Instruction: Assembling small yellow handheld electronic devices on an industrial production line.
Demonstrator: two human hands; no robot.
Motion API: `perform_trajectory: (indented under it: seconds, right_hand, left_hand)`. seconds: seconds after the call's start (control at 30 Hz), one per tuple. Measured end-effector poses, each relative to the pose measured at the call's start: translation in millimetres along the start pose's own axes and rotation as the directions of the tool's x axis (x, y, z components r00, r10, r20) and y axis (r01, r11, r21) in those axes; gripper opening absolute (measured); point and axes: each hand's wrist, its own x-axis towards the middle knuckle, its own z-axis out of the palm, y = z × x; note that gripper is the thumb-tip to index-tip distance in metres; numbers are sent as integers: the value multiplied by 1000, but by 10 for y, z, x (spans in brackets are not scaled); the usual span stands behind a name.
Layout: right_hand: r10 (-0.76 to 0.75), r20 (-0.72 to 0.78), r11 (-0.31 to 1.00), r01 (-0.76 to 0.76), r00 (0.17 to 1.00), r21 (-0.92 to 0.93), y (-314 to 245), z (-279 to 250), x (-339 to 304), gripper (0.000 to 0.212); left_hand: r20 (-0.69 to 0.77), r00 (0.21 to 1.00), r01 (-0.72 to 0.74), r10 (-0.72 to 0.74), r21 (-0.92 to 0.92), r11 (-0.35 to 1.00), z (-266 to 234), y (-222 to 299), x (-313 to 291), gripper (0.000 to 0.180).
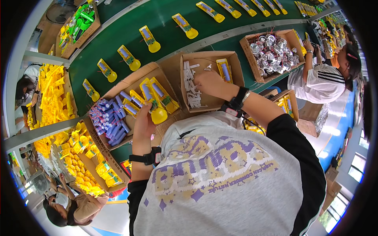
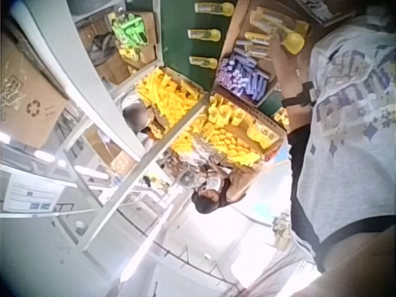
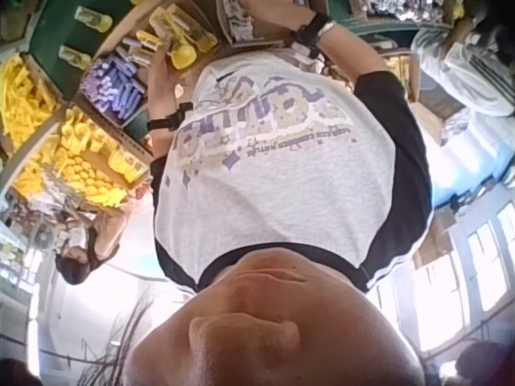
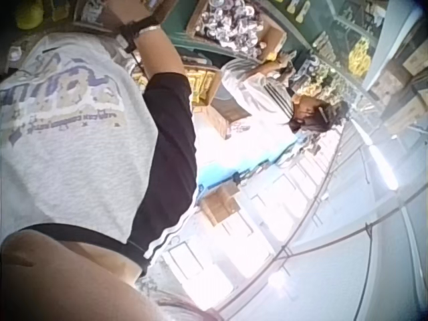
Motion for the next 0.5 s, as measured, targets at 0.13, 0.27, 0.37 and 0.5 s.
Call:
perform_trajectory:
  seconds: [0.13,0.27,0.37,0.5]
  right_hand:
    - [146,-7,731,-104,989,674,4,-276,-78,15]
    - [171,201,279,-243,965,929,-185,-690,-141,21]
    - [166,126,4,-129,978,992,-357,-923,-217,20]
    - [188,64,8,-67,980,998,-465,-1042,-226,20]
  left_hand:
    - [208,976,-50,63,-63,997,-50,29,-139,40]
    - [305,947,-100,96,-3,995,199,87,-359,39]
    - [287,952,-141,109,95,985,374,123,-450,40]
    - [292,943,-228,157,230,946,541,133,-520,38]
